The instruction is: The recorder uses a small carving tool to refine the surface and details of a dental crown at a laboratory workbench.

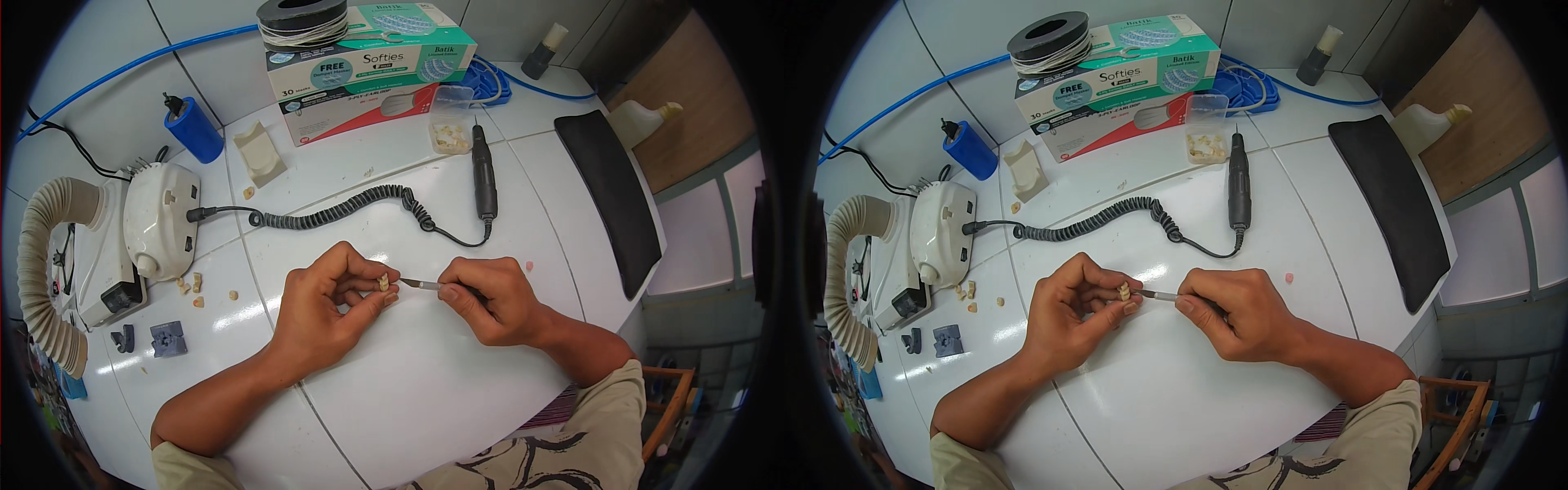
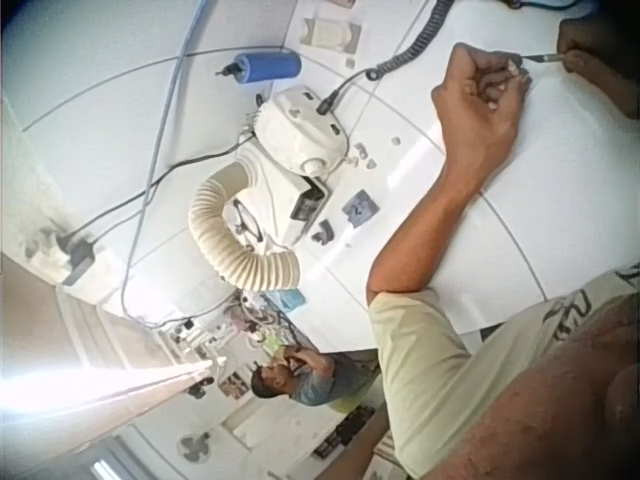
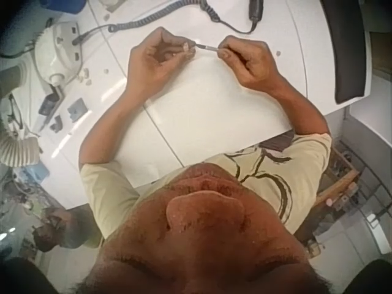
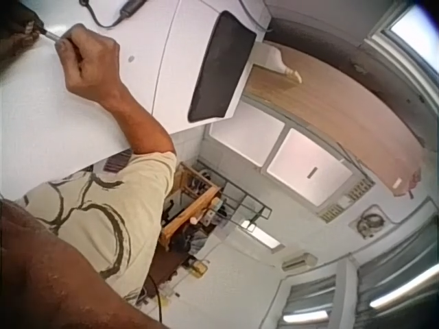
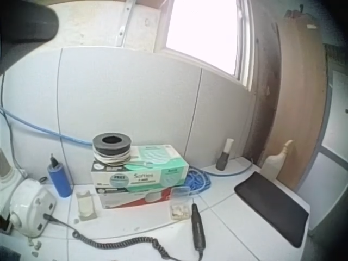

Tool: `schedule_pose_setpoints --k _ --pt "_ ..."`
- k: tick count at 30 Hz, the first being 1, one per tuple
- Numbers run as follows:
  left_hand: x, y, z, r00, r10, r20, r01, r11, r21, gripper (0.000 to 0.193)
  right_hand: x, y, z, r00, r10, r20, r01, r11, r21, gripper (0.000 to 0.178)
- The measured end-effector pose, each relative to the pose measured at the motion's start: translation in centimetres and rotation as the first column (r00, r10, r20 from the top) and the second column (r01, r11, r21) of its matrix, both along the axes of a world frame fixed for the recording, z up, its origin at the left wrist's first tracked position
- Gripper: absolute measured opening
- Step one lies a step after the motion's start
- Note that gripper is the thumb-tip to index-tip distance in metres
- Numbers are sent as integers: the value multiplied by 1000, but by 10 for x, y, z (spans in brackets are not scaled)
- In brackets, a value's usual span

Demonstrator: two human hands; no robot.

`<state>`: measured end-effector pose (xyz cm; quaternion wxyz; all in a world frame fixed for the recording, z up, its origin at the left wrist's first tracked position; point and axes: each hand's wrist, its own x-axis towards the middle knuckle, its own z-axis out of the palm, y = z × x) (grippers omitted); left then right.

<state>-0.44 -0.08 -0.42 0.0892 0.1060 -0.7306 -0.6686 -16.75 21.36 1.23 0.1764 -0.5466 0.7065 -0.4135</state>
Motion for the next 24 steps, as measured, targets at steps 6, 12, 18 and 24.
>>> schedule_pose_setpoints --k 6,12,18,24 --pt "-1 0 0 1000 5 3 -5 999 37 20 -1 0 4 1000 5 2 -5 1000 8 17" --pt "-1 -1 5 1000 -18 17 17 998 65 20 -1 1 4 1000 3 10 -4 1000 13 16" --pt "0 -2 7 999 -35 39 30 992 120 19 -1 2 3 1000 3 29 -3 1000 5 16" --pt "0 0 0 1000 -16 4 15 996 91 21 -1 1 4 1000 6 30 -5 1000 -5 16"
